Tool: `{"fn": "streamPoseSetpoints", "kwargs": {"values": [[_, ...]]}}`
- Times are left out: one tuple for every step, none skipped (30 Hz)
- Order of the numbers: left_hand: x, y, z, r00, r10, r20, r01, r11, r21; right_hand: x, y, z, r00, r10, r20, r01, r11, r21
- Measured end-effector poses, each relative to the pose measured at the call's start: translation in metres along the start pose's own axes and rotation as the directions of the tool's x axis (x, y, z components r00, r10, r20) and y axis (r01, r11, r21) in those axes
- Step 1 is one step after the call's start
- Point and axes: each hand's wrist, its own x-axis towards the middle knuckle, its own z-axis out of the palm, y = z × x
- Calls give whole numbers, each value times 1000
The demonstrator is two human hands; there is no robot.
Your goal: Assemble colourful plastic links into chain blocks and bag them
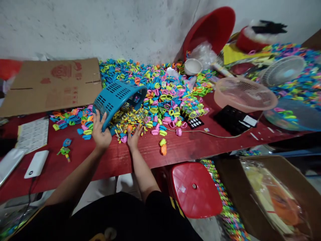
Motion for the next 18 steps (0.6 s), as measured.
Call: {"fn": "streamPoseSetpoints", "kwargs": {"values": [[-3,0,-1,1000,9,3,-9,1000,12,0,0,0,1000,-8,5,8,1000,-12],[-4,1,-2,1000,15,2,-15,1000,27,-1,-1,-1,1000,-14,11,15,1000,-22],[-6,2,-3,1000,20,-2,-19,999,38,-1,-1,-2,1000,-19,17,20,999,-31],[-6,3,-5,1000,21,-6,-21,999,44,-2,-1,-2,999,-23,22,24,999,-38],[-5,4,-6,1000,21,-9,-21,999,45,-2,-1,-3,999,-27,28,29,999,-42],[-4,5,-8,1000,20,-14,-20,999,44,-3,-1,-3,999,-33,32,34,998,-43],[-2,6,-10,1000,19,-21,-18,999,45,-4,-1,-3,999,-39,35,40,998,-40],[1,7,-11,999,18,-36,-16,999,49,-4,0,-3,998,-43,36,44,998,-35],[4,8,-14,998,21,-58,-17,998,54,-5,0,-3,998,-45,37,46,999,-28],[7,9,-16,996,28,-86,-23,998,60,-5,0,-2,998,-43,38,43,999,-19],[11,11,-19,993,39,-114,-32,997,66,-6,-1,-2,999,-37,40,37,999,-8],[14,13,-21,989,53,-136,-44,997,69,-6,-1,-2,999,-28,42,28,1000,1],[18,15,-24,985,68,-156,-58,996,68,-7,-1,-2,999,-20,48,19,1000,7],[21,17,-27,982,80,-170,-69,995,65,-7,-2,-3,998,-15,58,14,1000,9],[24,19,-30,980,83,-180,-73,995,62,-9,-2,-4,997,-14,71,14,1000,5],[27,22,-33,979,78,-190,-68,996,58,-11,-2,-6,996,-19,87,19,1000,-5],[29,24,-36,978,66,-200,-57,997,53,-13,-1,-9,994,-27,102,30,999,-21],[31,25,-38,977,52,-208,-43,998,47,-16,0,-13,992,-38,117,43,998,-41]]}}
